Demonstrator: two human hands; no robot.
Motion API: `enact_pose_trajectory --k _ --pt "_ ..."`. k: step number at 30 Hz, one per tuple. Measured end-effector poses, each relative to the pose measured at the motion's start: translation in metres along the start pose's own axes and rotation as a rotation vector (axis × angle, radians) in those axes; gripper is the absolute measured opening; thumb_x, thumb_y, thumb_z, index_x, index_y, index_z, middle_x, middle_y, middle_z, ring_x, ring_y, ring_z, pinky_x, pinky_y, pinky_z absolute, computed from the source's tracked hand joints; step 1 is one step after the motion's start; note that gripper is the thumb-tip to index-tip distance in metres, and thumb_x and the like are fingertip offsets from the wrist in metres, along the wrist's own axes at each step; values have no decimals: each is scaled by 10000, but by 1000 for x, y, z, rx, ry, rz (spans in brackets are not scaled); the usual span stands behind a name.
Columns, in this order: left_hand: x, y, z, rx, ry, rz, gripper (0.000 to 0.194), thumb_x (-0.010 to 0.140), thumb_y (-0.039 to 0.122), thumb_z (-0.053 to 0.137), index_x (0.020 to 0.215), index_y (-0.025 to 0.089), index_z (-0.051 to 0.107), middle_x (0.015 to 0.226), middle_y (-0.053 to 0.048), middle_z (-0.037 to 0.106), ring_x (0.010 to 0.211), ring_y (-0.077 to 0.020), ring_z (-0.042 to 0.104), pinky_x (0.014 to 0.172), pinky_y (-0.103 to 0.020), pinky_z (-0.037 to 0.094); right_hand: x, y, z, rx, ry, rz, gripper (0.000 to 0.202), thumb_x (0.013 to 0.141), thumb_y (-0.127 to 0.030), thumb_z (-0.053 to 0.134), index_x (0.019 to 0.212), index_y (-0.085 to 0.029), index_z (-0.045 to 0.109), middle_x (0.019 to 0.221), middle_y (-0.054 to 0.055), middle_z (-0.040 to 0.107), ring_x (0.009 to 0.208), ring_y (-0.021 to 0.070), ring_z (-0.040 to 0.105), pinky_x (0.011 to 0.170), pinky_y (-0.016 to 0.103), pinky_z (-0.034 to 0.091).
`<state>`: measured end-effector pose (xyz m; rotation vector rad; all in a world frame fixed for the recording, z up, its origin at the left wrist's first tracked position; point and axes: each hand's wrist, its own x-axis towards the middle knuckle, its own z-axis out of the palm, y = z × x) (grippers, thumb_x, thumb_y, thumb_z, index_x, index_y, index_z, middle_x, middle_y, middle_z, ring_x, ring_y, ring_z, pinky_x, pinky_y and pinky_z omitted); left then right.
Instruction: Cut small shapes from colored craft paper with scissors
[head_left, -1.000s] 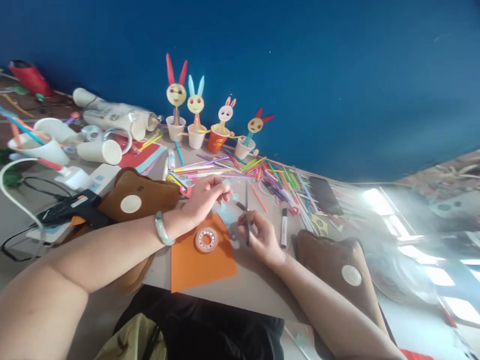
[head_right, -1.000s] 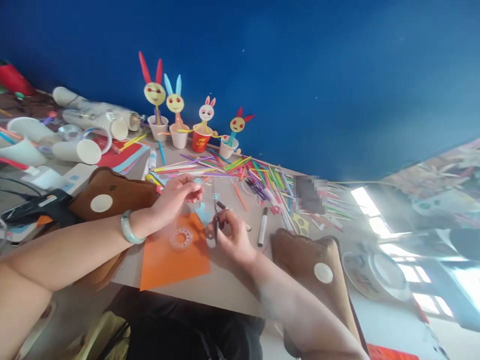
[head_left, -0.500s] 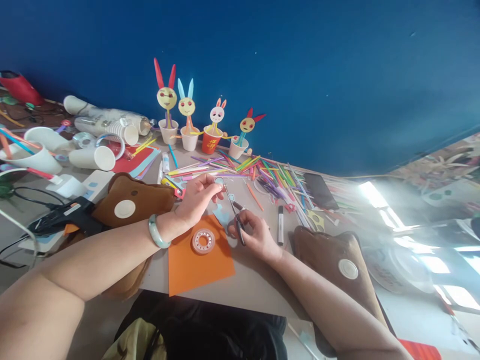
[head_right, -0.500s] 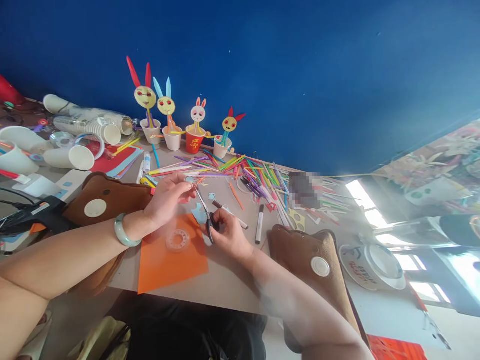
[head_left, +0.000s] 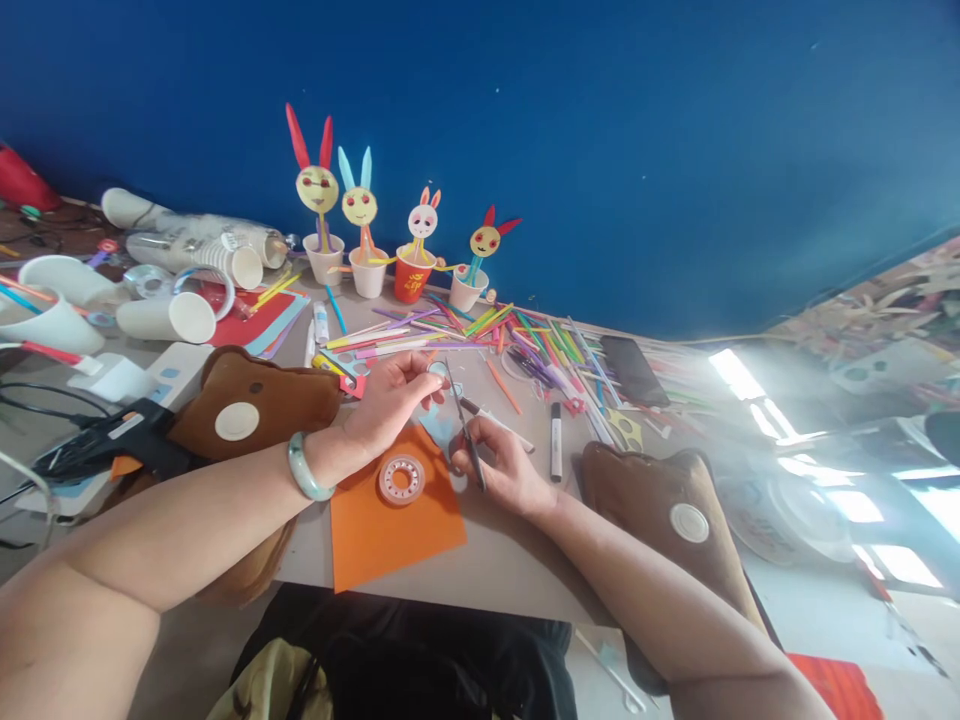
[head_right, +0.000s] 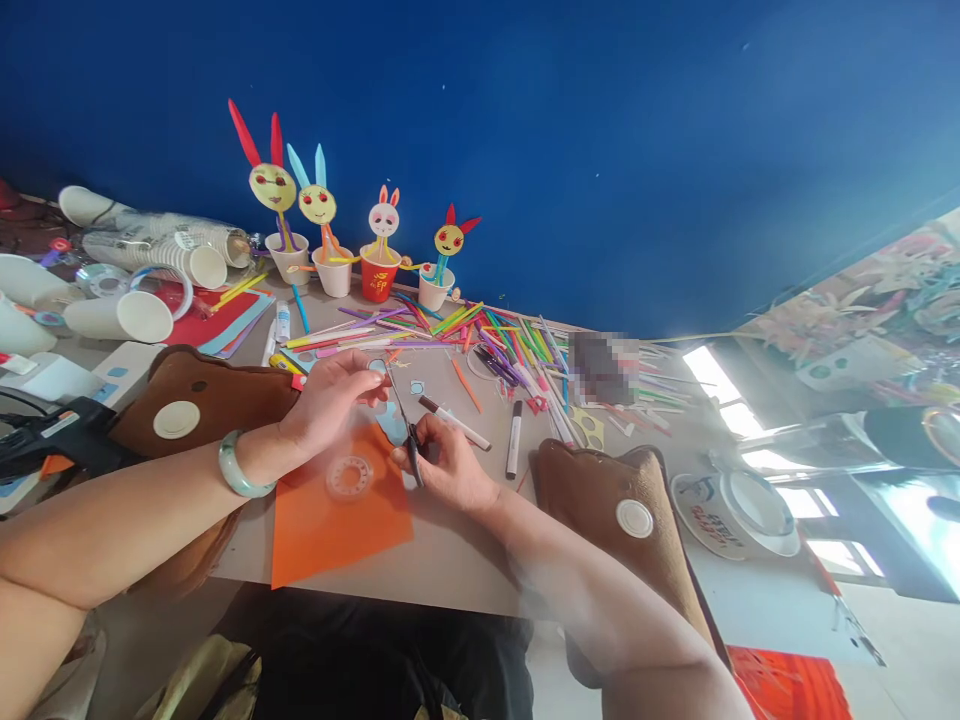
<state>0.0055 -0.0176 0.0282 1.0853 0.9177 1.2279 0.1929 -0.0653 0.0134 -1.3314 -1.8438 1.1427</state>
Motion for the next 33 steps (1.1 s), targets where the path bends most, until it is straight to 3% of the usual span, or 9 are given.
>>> enact_pose_trajectory --k 26,33 --pt "-8 0 4 -55 -88 -75 205 747 304 721 645 168 607 671 -9 666 640 -125 628 656 -255 490 -1 -1 2 163 -37 14 406 801 -554 687 718 -216 477 653 4 639 593 147 571 577 285 464" --pt "-9 0 4 -58 -110 -80 218 765 332 728 671 172 614 681 -7 667 652 -131 632 665 -263 487 -1 -3 1 156 -50 22 498 770 -665 674 703 -214 474 644 11 622 601 146 543 578 282 425"
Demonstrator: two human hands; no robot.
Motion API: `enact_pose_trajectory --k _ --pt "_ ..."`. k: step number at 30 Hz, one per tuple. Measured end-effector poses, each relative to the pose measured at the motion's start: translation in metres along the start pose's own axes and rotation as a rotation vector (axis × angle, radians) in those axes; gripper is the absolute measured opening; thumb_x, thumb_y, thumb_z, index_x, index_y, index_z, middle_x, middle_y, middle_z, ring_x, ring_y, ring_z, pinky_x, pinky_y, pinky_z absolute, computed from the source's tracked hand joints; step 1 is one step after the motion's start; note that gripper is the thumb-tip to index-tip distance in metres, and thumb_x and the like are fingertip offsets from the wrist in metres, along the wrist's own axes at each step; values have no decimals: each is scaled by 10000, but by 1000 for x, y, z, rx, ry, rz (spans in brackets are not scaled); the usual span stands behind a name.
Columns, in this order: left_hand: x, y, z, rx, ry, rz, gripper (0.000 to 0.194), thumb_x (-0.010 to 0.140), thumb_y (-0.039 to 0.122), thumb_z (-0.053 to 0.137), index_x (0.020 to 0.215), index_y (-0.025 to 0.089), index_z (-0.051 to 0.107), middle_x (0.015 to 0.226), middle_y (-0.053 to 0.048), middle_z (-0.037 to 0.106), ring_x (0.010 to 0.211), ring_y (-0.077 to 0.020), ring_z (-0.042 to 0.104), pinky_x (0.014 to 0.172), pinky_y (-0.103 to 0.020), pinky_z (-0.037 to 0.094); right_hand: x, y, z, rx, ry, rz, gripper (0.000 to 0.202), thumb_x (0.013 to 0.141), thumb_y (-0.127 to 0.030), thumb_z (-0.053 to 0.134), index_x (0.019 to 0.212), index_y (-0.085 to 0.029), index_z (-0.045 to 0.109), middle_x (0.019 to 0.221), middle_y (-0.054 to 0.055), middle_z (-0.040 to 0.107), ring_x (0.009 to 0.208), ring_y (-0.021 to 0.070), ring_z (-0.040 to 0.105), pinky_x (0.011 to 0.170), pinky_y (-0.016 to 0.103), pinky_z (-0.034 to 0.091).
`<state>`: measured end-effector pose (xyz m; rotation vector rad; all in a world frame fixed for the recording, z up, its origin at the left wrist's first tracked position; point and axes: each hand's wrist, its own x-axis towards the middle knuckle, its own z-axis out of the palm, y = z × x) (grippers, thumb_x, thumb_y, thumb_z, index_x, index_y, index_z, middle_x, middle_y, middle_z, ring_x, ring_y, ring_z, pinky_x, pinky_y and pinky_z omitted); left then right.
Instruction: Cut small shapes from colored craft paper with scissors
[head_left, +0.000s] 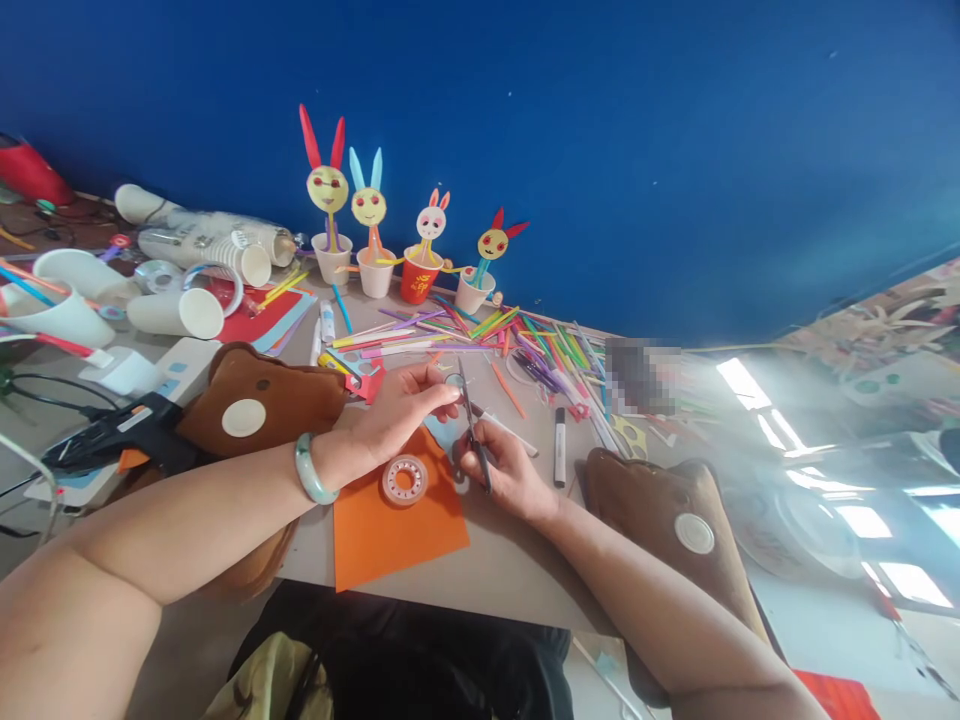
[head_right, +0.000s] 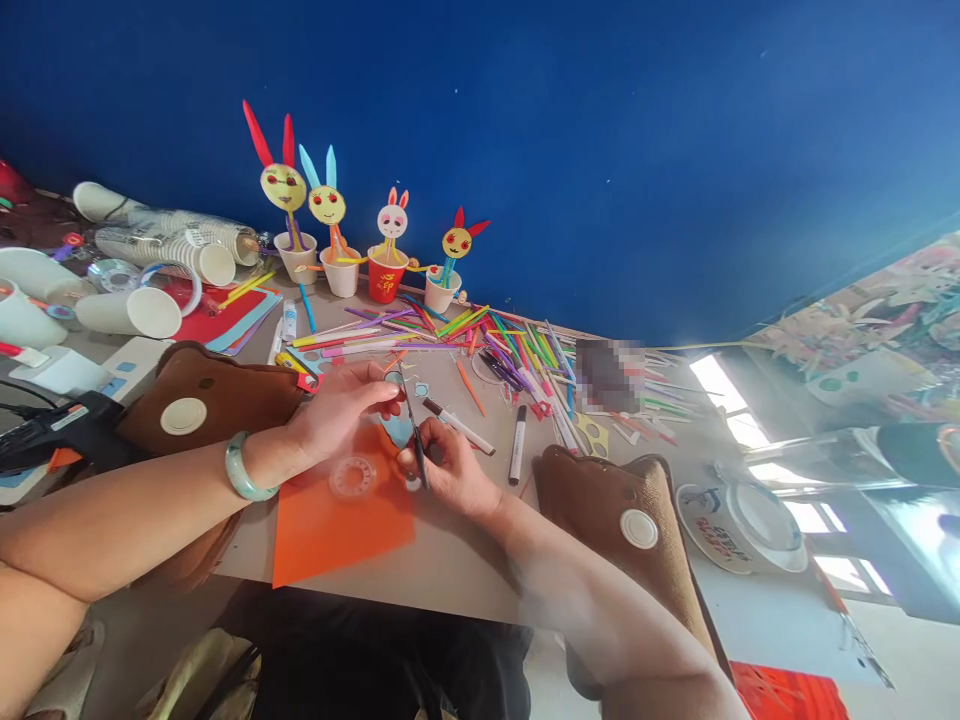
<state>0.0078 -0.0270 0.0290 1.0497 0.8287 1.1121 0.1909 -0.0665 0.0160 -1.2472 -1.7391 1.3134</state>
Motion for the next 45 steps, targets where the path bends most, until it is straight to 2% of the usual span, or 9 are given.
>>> enact_pose_trajectory --k 4,9,23,34,45 --pt "1 -1 0 -1 -13 -9 224 765 328 724 662 169 604 674 -9 668 656 -130 629 676 -265 479 0 -1 0 11 -8 3 533 752 -708 666 704 -209 481 652 18 621 617 155 551 599 293 439" --pt "1 -1 0 -3 -23 -8 234 765 332 725 658 166 599 668 -12 670 652 -133 628 669 -268 474 0 -2 0 -25 24 -16 515 765 -677 671 685 -205 481 647 10 602 608 142 521 596 289 431" --pt "2 -2 -1 -8 -59 -19 232 767 327 735 663 164 607 682 -7 671 659 -133 632 667 -272 473 1 7 -2 -20 -1 -51 511 787 -675 653 716 -196 491 666 18 596 614 140 501 576 282 401" --pt "2 -2 -2 -24 -75 -30 239 780 332 734 676 164 600 694 -6 675 651 -129 637 668 -270 482 -1 3 -4 -77 19 -69 454 831 -612 636 722 -188 516 681 11 571 623 131 471 586 275 385" --pt "1 0 -1 -21 -84 -17 258 773 349 745 669 166 595 666 -2 664 654 -129 635 670 -270 485 0 1 -2 53 -24 -72 509 777 -667 677 716 -196 495 654 -11 545 583 116 464 575 273 374"
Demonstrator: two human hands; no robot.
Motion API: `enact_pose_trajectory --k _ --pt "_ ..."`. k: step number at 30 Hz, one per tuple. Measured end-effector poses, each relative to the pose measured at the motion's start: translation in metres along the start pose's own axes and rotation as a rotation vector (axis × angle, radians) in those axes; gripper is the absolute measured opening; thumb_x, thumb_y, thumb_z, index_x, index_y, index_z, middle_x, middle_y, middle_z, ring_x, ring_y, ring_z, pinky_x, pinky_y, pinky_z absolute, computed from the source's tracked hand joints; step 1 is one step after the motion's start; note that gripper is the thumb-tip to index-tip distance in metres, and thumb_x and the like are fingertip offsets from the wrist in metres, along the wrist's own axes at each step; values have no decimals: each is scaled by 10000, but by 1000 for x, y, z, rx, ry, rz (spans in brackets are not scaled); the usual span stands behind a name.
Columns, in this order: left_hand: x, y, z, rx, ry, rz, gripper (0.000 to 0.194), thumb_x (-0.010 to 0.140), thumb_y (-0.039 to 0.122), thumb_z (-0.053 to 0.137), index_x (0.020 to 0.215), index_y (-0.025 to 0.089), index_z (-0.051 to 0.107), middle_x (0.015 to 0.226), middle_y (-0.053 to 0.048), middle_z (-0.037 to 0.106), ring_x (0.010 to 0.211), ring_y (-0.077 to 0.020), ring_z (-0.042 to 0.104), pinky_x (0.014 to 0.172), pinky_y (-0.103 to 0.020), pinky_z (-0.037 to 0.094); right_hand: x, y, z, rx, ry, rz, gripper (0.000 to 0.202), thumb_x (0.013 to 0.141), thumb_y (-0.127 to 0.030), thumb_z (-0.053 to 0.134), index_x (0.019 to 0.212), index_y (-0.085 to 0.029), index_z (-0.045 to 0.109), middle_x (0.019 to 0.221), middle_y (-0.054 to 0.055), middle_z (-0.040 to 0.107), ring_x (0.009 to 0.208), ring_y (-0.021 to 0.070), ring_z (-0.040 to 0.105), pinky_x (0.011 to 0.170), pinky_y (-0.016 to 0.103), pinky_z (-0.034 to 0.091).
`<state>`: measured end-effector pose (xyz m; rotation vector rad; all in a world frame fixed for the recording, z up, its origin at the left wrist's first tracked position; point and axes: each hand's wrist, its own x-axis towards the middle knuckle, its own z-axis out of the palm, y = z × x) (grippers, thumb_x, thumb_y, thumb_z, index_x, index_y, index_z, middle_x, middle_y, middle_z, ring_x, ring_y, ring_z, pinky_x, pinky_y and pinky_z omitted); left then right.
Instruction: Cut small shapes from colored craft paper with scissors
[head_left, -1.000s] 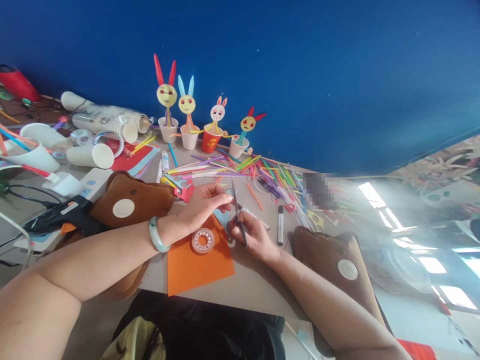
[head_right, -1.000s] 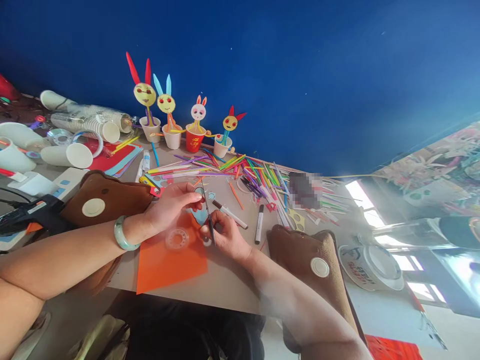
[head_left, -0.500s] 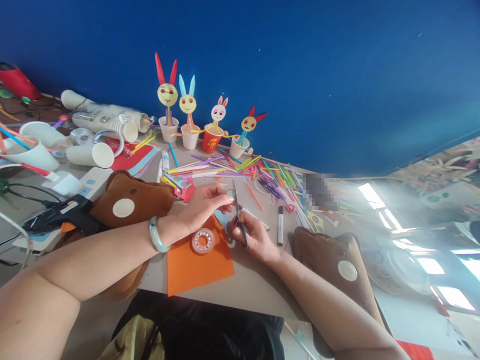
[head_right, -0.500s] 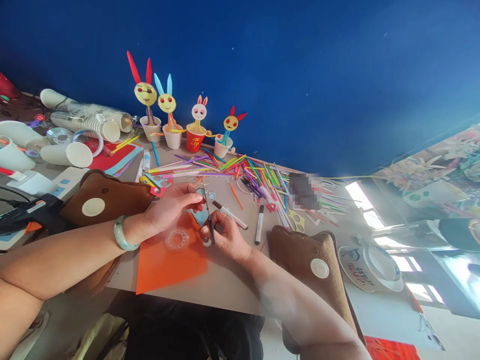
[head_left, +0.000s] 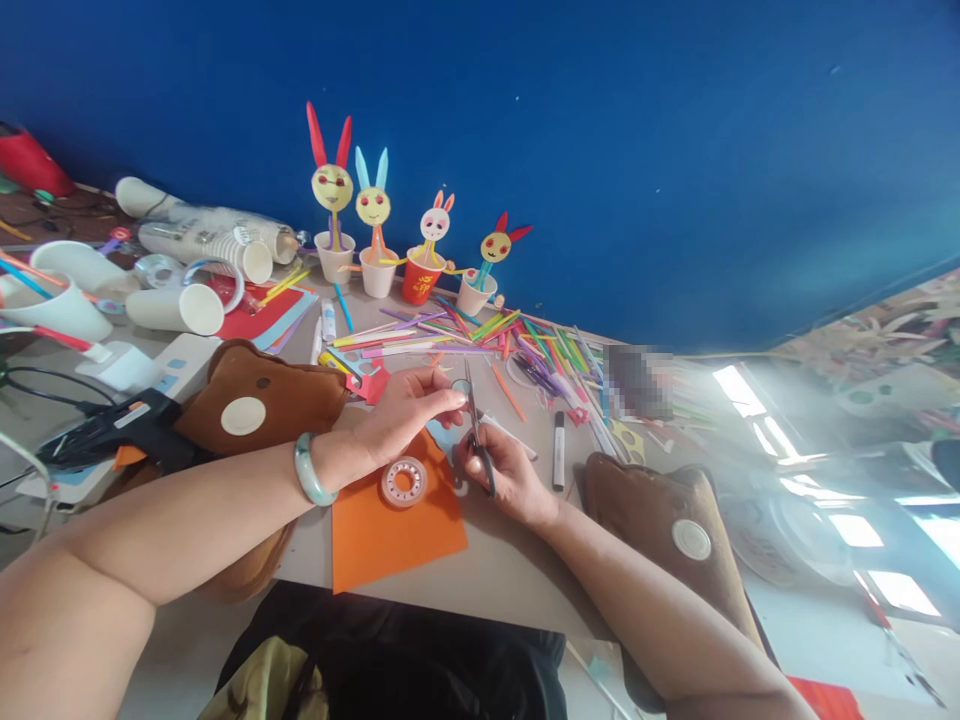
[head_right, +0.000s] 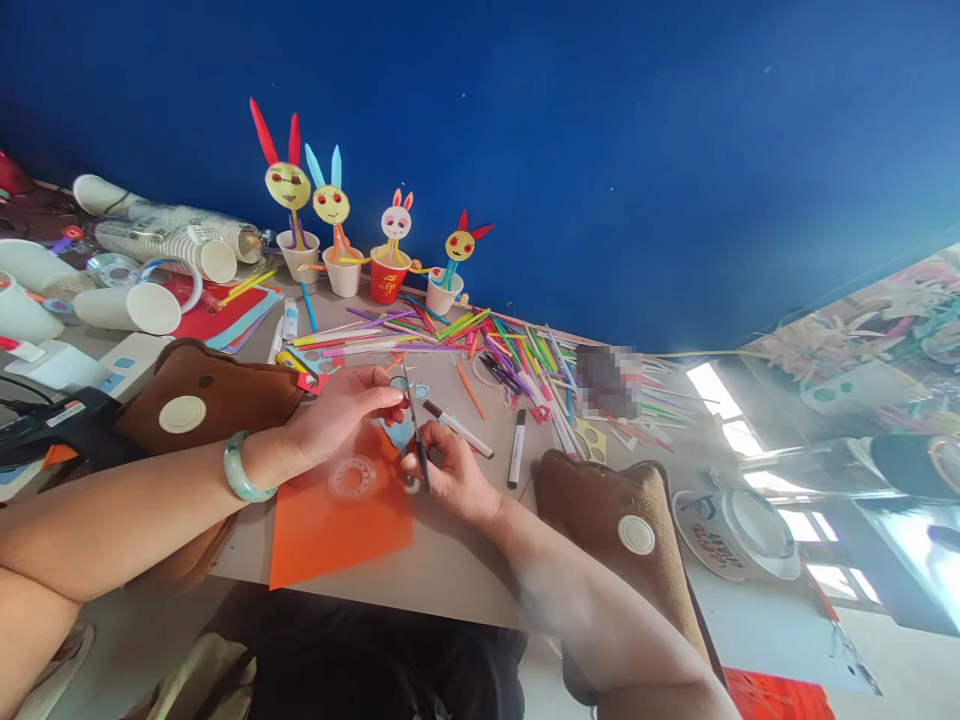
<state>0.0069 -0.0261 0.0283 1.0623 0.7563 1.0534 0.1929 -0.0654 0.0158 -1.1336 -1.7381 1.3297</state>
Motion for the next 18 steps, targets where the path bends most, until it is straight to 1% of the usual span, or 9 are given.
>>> enact_pose_trajectory --k 8,18 --pt "0 1 0 16 -29 -1 265 774 365 750 683 164 604 672 -5 668 667 -134 636 673 -273 485 -2 8 -2 6 -13 -37 531 797 -704 635 772 -187 521 685 3 550 611 125 467 585 277 375" --pt "-1 2 0 40 -41 -2 258 785 364 739 694 164 604 665 -7 659 652 -140 632 661 -281 486 -2 6 -2 -31 -7 -49 554 795 -730 612 770 -183 527 693 8 531 633 132 456 576 274 377"
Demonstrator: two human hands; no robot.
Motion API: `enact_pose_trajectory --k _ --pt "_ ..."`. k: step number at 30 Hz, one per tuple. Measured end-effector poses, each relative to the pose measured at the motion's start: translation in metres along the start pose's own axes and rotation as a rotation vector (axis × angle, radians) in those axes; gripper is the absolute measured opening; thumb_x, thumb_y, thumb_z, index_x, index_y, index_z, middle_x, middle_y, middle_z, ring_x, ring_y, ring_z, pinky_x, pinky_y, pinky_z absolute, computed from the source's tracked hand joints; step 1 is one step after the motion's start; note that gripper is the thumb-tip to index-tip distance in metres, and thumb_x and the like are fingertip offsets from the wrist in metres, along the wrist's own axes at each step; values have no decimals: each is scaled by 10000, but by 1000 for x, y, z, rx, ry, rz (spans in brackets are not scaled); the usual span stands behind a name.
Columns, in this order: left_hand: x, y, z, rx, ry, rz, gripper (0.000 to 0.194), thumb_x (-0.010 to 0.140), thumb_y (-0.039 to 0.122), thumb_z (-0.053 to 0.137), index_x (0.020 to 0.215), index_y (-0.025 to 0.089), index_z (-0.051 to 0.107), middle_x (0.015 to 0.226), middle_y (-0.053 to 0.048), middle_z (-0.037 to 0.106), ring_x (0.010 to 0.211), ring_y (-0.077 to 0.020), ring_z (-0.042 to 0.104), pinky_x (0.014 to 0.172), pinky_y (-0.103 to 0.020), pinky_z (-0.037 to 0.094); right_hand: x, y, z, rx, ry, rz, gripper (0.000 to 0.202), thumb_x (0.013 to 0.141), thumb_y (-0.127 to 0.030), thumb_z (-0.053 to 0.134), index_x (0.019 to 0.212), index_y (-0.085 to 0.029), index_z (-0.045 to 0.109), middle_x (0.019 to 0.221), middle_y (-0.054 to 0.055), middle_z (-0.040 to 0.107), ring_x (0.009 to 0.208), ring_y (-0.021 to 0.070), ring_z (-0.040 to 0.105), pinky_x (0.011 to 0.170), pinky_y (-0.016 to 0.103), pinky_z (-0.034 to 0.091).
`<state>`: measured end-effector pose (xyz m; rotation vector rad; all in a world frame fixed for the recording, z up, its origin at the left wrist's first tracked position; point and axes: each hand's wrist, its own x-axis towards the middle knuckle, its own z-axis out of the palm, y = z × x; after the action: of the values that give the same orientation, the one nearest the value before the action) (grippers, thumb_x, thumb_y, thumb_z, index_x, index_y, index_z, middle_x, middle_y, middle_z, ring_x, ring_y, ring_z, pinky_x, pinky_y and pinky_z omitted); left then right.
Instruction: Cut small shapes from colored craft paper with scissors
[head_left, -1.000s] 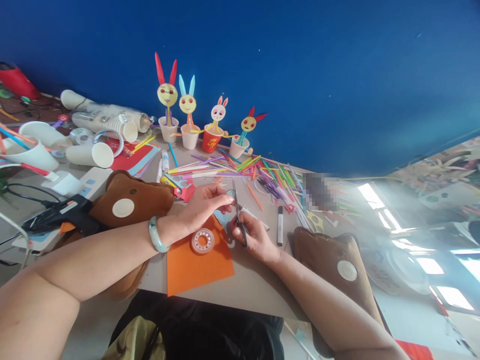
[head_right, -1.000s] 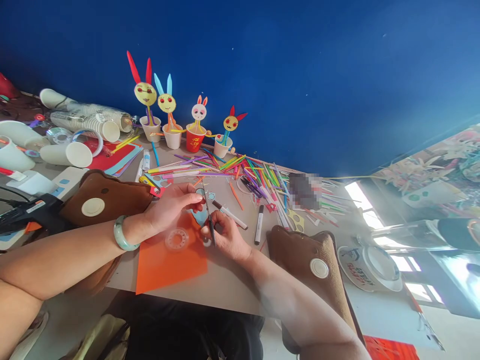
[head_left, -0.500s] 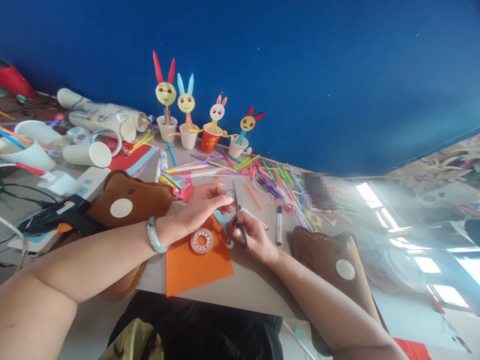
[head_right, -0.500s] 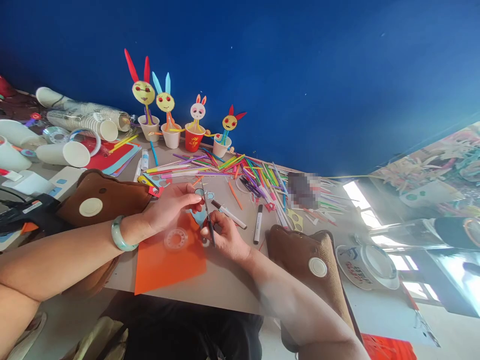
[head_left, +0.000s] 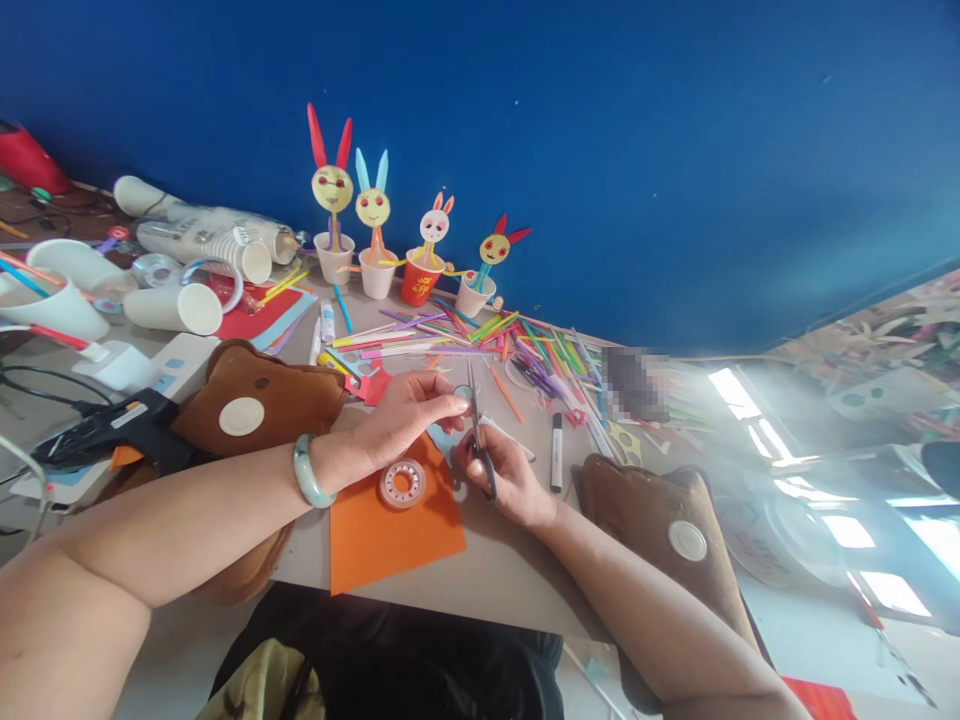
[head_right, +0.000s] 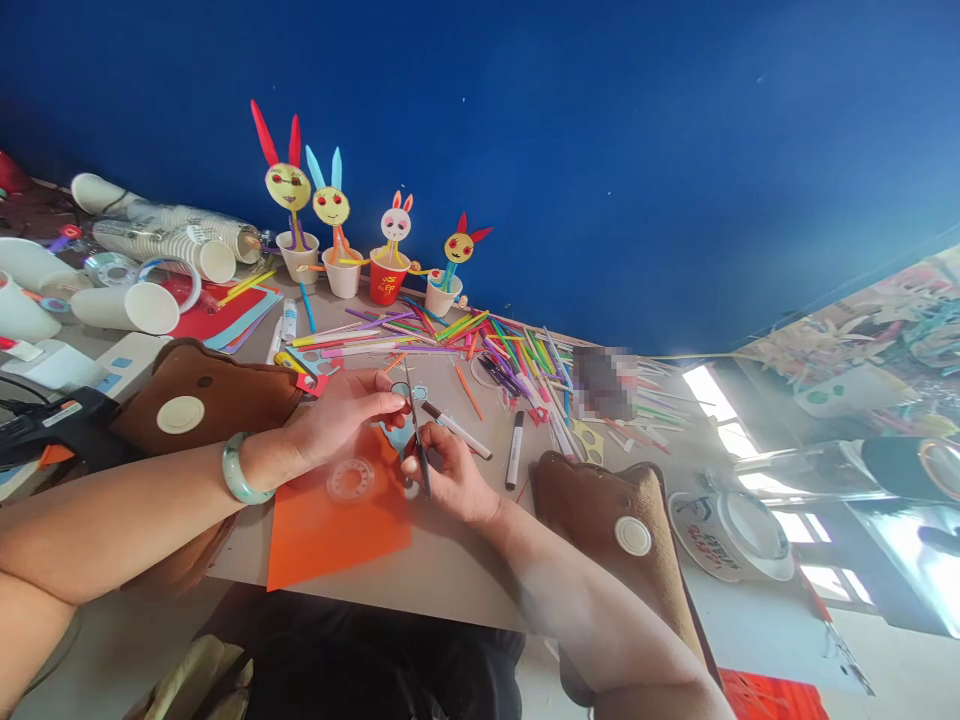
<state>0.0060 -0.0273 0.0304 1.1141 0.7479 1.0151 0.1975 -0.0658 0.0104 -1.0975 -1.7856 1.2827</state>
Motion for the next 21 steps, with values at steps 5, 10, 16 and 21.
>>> enact_pose_trajectory --k 5,10,16,21 --pt "0 1 1 13 6 -4 259 781 366 735 691 164 601 667 -11 660 657 -145 635 664 -287 485 0 0 0 -3 3 4 561 788 -739 612 771 -185 527 685 5 535 625 130 458 581 277 372" --pt "2 -2 0 1 -4 -1 265 777 374 739 687 166 602 665 -11 664 653 -145 635 667 -290 483 0 0 -1 25 -4 15 542 789 -713 634 762 -187 506 683 -12 515 602 114 430 585 275 363" --pt "1 -1 0 -27 -8 13 258 777 362 742 691 164 602 667 -8 669 665 -140 634 677 -282 482 0 -1 -3 6 -3 19 544 785 -712 639 746 -192 485 691 -9 528 602 111 430 580 271 357" --pt "-1 2 1 -35 -14 5 257 778 368 737 696 167 600 667 -10 670 672 -142 631 686 -287 479 -1 0 -4 -27 1 11 529 802 -700 624 748 -191 492 694 -1 540 604 113 429 573 269 355"
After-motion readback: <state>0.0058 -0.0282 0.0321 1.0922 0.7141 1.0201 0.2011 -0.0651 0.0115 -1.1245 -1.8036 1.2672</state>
